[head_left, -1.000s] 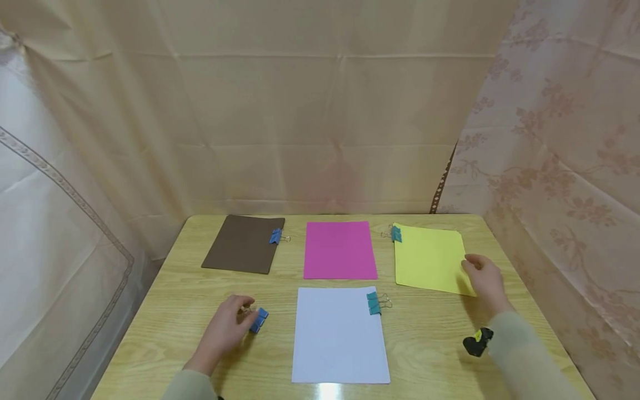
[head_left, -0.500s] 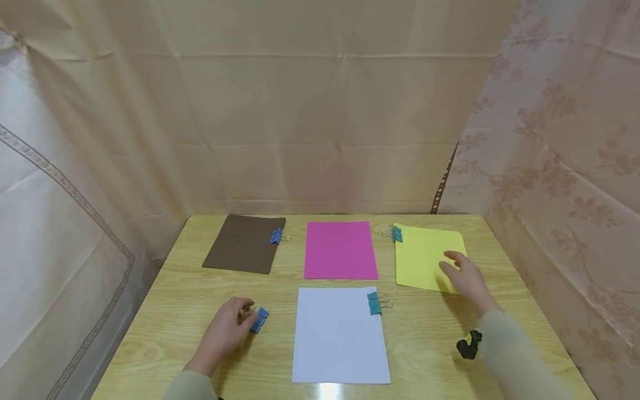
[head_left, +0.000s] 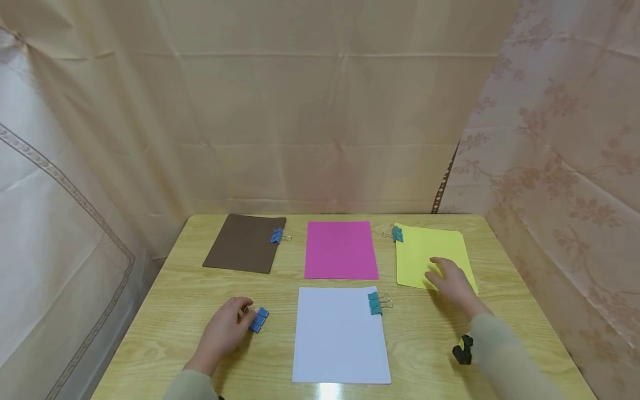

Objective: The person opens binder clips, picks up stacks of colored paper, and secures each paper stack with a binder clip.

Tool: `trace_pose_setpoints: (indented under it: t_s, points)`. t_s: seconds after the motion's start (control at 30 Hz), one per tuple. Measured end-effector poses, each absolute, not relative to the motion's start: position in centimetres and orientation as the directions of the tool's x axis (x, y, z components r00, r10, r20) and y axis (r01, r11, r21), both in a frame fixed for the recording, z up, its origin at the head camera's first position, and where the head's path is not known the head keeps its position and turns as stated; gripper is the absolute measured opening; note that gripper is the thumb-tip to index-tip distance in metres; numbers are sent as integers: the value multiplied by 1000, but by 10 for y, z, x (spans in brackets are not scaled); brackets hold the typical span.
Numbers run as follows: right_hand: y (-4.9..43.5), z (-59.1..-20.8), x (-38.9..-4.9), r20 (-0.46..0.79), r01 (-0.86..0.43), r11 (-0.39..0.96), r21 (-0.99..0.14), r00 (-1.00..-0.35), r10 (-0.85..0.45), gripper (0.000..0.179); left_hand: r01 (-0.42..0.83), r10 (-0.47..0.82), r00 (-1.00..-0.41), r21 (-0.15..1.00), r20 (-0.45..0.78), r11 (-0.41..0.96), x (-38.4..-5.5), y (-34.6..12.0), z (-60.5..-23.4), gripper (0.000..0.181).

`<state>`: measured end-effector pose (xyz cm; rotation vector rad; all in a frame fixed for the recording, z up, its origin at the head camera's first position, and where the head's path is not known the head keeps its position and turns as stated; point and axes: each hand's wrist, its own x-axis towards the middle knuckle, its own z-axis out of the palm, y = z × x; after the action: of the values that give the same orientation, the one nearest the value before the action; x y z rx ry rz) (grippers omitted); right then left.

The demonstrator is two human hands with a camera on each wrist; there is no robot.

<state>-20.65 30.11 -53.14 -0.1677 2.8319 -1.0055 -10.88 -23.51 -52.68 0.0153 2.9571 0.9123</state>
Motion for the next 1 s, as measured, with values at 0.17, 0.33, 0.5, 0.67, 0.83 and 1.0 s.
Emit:
trace_pose_setpoints:
  t_s: [0.17,0.33,0.5,0.67,0.83,1.0]
  points:
    - [298,-537,-206,-75,-102,829,-550,-982,-171,59,9,22,-1000,544,-18,839,-110,-236,-529,22]
    - [295,-543,-205,-85,-95,881,-464,-985,-151,60,41,36,-999,539,20,841,-109,-237,-528,18]
    - [294,-549,-203,-88,-86,899,-430,-987,-137,61,52,41,-999,530,33,846,-109,-237,-528,16]
    - [295,-551,-200,-49,-123,900,-417,-986,-158,58,43,33,-999,524,29,850,-110,-236,-529,15]
    - [295,-552,-199,-29,-140,903,-406,-986,-166,56,22,15,-1000,524,18,851,-111,-236,-527,13]
    - [295,-552,-198,-42,-129,897,-422,-986,-162,56,20,12,-1000,528,18,849,-111,-237,-527,10]
